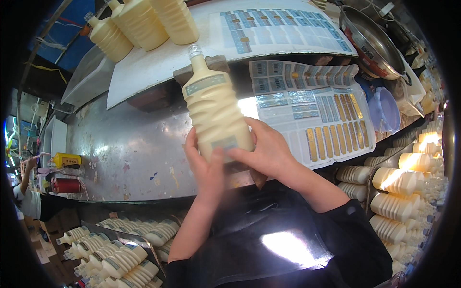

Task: The person applies labels to cream-colored plastic bottles. They peel each label from a sheet, place it on the bottle, and smooth it down with their fingers. Finished bottles are set aside on the table.

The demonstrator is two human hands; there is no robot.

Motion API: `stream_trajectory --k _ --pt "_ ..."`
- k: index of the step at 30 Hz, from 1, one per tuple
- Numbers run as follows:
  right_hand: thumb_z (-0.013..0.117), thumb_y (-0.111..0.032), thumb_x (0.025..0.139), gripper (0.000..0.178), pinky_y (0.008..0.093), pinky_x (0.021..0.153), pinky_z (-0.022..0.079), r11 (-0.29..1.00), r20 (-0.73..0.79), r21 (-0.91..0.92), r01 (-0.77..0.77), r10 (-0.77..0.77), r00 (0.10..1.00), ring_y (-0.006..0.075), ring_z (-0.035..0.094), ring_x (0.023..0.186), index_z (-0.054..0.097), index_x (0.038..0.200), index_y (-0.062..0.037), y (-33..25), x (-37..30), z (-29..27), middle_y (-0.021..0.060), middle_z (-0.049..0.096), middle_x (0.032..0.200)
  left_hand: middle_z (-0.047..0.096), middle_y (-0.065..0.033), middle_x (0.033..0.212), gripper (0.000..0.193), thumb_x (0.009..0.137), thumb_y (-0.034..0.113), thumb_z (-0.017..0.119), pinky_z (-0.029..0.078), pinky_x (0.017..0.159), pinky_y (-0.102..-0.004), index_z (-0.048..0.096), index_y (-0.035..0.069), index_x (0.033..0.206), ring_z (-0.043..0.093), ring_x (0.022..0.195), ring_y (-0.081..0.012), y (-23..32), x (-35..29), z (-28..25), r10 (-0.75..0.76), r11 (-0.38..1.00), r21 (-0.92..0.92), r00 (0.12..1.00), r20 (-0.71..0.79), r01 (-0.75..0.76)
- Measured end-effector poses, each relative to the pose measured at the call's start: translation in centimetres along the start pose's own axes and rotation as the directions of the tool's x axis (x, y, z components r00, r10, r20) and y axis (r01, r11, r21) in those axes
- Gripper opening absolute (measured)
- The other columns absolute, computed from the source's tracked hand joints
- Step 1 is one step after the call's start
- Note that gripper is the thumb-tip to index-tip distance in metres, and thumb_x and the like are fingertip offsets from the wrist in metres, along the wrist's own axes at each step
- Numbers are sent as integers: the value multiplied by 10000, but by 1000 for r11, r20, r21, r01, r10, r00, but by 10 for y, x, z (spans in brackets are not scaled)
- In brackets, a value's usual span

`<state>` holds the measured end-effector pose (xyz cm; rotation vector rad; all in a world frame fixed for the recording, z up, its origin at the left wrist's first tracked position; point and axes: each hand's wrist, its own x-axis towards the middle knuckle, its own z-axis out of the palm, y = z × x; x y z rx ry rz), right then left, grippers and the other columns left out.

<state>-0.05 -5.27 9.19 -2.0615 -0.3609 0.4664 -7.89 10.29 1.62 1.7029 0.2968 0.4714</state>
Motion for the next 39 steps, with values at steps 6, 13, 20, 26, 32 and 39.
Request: stream_trajectory --k 6,13,20,26,32,39 --pt "785 -408 756 613 453 894 530 1000 -21 -15 -1 1 1000 387 673 1043 628 1227 -48 2 0 2 201 691 1120 396 -222 1496 733 960 215 644 328 1171 -436 270 -30 1541 412 1394 -313 4 0 0 -25 998 -51 1000 -3 25" --pt "731 -414 840 609 448 899 527 999 42 50 7 -9 999 392 675 1028 611 1297 -30 18 6 0 215 698 1132 416 -153 1484 584 1087 286 466 324 1165 -386 265 24 1569 424 1361 -238 0 2 -5 -14 990 -137 1000 25 17" --pt "675 -391 909 560 464 924 514 998 58 61 14 -17 998 406 666 1044 596 1336 -38 19 3 -1 225 696 1143 411 -137 1494 583 1093 317 469 327 1170 -380 278 44 1571 424 1368 -223 2 -1 -5 -29 944 -327 998 52 44" --pt "715 -388 861 541 473 910 518 996 -9 -82 45 -46 999 410 662 1053 619 1282 -63 5 -2 2 219 697 1130 384 -198 1486 672 1003 244 621 327 1171 -415 300 -20 1531 413 1381 -286 -1 2 -2 13 993 -117 1000 11 -12" --pt "716 -376 857 516 474 891 523 996 -19 -78 50 -51 999 409 666 1038 629 1266 -74 2 -2 3 213 707 1095 389 -202 1471 689 999 269 629 336 1162 -416 301 -34 1524 420 1371 -291 -3 3 1 28 992 -119 1000 -9 -29" --pt "717 -379 852 522 475 897 523 996 -19 -76 39 -41 999 405 669 1044 634 1267 -73 -2 -3 1 218 708 1104 384 -209 1481 697 1001 289 630 327 1167 -424 301 -31 1525 425 1372 -299 -4 3 1 30 995 -97 999 -11 -31"
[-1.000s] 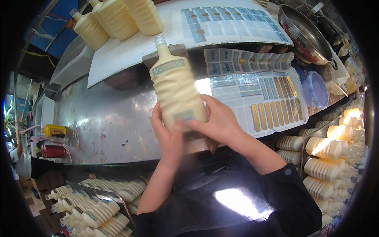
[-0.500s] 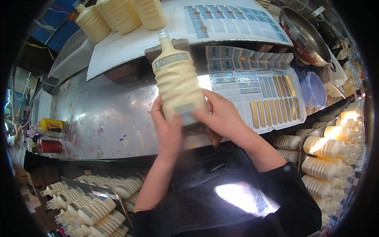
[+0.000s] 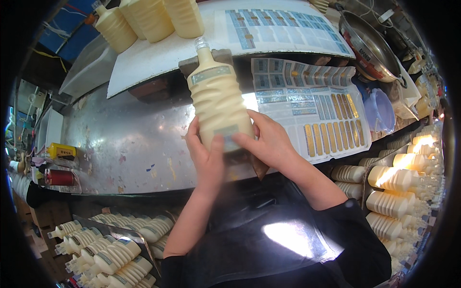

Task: The person applies labels to cream-colored plastic bottles. They peel each label from a sheet, place it on the bottle, and smooth it down with their fingers. Finished bottles are set aside on the table.

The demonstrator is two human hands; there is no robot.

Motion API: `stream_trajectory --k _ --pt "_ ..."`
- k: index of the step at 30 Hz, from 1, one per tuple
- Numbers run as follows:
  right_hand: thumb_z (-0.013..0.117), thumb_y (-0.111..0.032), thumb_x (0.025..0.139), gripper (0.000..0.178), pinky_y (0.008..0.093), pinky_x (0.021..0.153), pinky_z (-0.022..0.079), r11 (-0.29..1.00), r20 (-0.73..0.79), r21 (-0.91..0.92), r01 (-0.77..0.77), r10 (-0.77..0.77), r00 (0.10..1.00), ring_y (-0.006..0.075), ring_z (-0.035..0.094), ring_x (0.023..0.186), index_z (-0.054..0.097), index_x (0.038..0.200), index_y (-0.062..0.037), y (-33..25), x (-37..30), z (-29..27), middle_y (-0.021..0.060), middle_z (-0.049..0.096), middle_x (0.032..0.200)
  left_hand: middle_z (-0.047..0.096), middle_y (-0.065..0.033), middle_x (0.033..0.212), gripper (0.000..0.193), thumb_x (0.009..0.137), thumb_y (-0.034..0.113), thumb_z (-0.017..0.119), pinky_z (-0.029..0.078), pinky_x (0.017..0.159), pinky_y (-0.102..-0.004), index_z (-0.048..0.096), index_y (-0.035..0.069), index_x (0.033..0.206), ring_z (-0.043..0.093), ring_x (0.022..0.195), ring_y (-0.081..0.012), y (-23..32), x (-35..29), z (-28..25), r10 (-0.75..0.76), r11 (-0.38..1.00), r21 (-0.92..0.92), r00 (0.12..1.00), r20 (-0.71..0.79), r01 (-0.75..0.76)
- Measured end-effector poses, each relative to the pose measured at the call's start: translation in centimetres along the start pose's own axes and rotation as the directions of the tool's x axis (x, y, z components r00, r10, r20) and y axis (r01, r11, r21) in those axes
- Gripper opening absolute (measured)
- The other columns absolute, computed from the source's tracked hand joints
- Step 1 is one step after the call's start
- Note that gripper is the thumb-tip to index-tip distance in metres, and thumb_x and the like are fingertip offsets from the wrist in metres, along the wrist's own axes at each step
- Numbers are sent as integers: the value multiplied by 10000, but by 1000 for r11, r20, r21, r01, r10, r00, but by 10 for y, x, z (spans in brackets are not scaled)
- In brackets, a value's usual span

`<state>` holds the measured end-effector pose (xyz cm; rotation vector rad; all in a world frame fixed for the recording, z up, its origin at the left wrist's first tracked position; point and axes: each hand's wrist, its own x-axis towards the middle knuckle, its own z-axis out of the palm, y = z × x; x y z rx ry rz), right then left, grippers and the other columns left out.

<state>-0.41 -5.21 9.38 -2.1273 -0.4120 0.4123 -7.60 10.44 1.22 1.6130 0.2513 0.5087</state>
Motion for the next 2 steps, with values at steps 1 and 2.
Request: stream_trajectory --k 1,2 --pt "717 -383 851 533 474 902 523 1000 0 -1 -5 5 1000 403 670 1050 632 1276 -72 1 1 1 220 708 1107 373 -208 1495 704 1003 300 630 324 1169 -424 297 -30 1528 419 1377 -299 0 1 -1 -6 1000 -16 1000 9 6" --pt "716 -387 849 544 474 907 523 1000 0 -2 -10 10 1000 400 670 1056 630 1284 -72 3 1 2 222 709 1110 362 -206 1510 710 1004 311 629 320 1172 -425 294 -28 1531 414 1383 -299 0 1 -2 -12 999 -32 1000 19 12"
